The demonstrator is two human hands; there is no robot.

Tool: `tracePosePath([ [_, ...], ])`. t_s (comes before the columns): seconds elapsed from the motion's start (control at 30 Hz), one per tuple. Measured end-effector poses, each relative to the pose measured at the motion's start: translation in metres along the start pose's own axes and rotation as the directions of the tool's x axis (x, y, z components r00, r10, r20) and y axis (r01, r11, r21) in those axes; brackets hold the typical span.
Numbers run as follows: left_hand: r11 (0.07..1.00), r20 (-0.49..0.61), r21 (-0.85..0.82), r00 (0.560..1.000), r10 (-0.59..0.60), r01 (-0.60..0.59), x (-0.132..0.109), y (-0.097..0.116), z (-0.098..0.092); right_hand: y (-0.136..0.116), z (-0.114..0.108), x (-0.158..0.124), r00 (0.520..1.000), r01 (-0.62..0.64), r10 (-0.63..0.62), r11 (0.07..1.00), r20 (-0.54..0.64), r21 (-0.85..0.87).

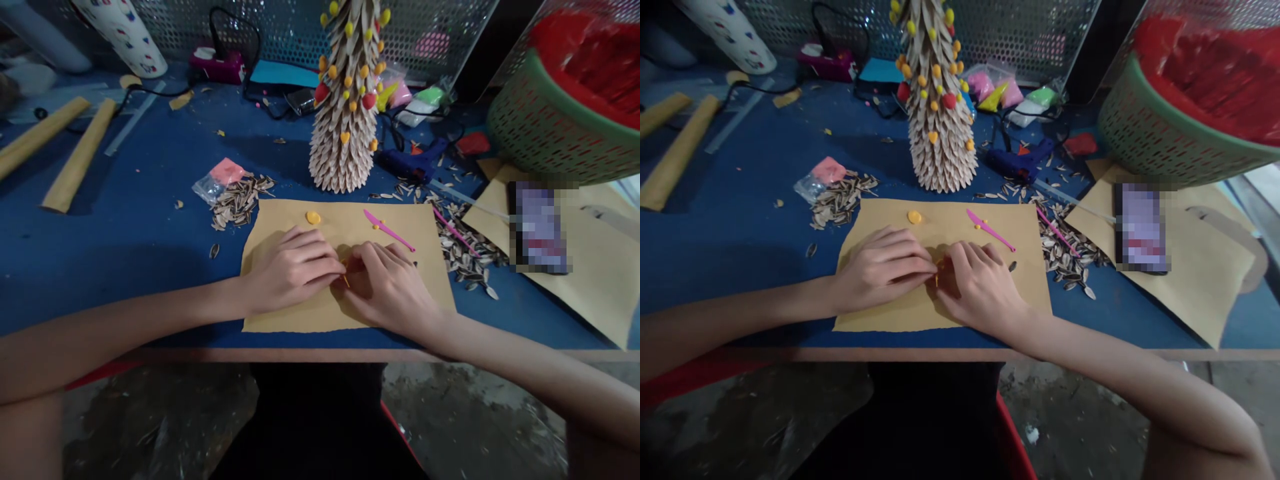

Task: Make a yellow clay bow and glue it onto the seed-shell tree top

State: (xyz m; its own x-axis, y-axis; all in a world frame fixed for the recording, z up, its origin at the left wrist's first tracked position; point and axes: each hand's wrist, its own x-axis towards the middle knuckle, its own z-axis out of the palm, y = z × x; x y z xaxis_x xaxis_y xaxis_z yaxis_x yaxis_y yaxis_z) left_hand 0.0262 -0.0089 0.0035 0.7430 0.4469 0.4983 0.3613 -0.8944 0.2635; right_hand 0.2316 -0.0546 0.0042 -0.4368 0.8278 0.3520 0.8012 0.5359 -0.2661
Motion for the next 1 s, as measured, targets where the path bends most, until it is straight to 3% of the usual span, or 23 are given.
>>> tracePosePath([
  [1.0, 0.997, -0.003, -0.074, 1.0, -0.016, 0.016, -0.0071, -0.0028, -0.0067, 0.0013, -0.0033, 0.0004, 1.0, 0.018, -0.019, 0.996, 0.011, 0.083],
])
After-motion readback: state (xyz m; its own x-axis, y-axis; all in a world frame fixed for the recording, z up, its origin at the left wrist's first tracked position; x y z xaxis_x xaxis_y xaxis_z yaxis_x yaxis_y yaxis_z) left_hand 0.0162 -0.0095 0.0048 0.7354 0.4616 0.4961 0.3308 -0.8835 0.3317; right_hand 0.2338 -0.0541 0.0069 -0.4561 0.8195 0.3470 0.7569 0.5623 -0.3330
